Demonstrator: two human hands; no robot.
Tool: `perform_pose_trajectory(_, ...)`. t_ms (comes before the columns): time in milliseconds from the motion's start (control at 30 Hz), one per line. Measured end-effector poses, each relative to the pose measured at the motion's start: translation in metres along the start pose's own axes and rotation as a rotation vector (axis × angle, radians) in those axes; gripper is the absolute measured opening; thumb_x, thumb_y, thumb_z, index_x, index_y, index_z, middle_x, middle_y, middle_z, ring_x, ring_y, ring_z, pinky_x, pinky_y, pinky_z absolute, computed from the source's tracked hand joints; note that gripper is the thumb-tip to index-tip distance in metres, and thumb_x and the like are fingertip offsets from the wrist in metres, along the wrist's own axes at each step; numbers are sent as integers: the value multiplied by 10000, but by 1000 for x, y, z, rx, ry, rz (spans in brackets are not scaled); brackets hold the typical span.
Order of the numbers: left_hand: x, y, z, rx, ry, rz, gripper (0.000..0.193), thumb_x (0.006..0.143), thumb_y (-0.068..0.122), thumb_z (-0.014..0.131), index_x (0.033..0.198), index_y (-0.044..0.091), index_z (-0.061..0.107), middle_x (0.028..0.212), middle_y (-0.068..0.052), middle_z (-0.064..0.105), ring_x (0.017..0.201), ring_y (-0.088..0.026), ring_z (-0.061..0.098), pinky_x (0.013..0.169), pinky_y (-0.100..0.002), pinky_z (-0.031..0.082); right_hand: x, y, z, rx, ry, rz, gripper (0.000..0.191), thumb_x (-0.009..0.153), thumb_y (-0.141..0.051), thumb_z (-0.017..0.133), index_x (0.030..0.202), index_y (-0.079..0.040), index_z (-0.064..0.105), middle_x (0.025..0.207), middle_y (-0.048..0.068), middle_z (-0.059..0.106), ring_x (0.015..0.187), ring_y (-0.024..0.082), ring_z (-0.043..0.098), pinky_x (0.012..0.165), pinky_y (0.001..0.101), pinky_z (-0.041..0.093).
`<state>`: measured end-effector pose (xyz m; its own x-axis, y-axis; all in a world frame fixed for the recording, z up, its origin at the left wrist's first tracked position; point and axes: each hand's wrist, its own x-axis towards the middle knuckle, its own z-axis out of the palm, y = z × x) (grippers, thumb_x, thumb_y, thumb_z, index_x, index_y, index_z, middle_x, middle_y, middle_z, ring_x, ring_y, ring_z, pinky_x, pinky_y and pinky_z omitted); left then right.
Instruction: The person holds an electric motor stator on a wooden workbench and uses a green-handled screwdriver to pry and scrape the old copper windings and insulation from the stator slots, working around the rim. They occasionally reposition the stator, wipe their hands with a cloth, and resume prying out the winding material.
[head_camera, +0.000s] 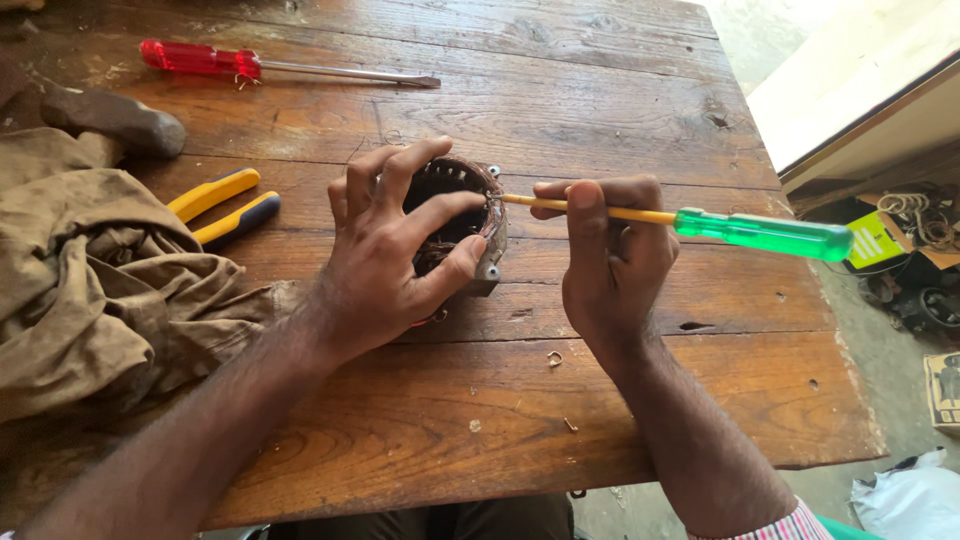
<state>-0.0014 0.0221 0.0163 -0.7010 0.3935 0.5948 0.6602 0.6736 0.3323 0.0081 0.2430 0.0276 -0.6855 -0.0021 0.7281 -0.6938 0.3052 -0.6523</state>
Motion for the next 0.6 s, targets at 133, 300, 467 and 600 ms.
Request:
perform_pose_trajectory(133,0,2,-1,14,13,-5,498,980,434,642,1342,94,669,1523,-127,411,1403,-297,271,1137,-465,237,0,2,2,26,-6,26,207,1183,-198,537,1118,-3,510,1030,163,764,943,185,774,839,282,630)
perform_pose_trajectory(300,-1,0,-1,30,20,14,523,997,430,635,1404,101,648,1526,-131,407,1395,-297,272,1140,-465,241,-1,3,8,-4,-35,38,191,1165,-177,544,1098,1,522,1056,160,765,955,186,773,860,294,629)
perform_pose_trajectory(467,-2,-4,3,31,11,21,530,995,442,625,1376,74,653,1531,-156,397,1398,-304,252,1137,-469,237,-2,2,3,-22,-9,13,193,1186,-178,534,1119,0,506,1039,170,765,949,192,782,843,279,627)
perform_pose_trajectory(600,-3,-8,6,36,0,22,511,993,451,620,1324,66,686,1544,-152,389,1405,-299,239,1146,-484,218,-1,4,-1,2,0,-15,201,1196,-190,533,1126,-5,495,1012,184,761,927,204,785,827,276,631)
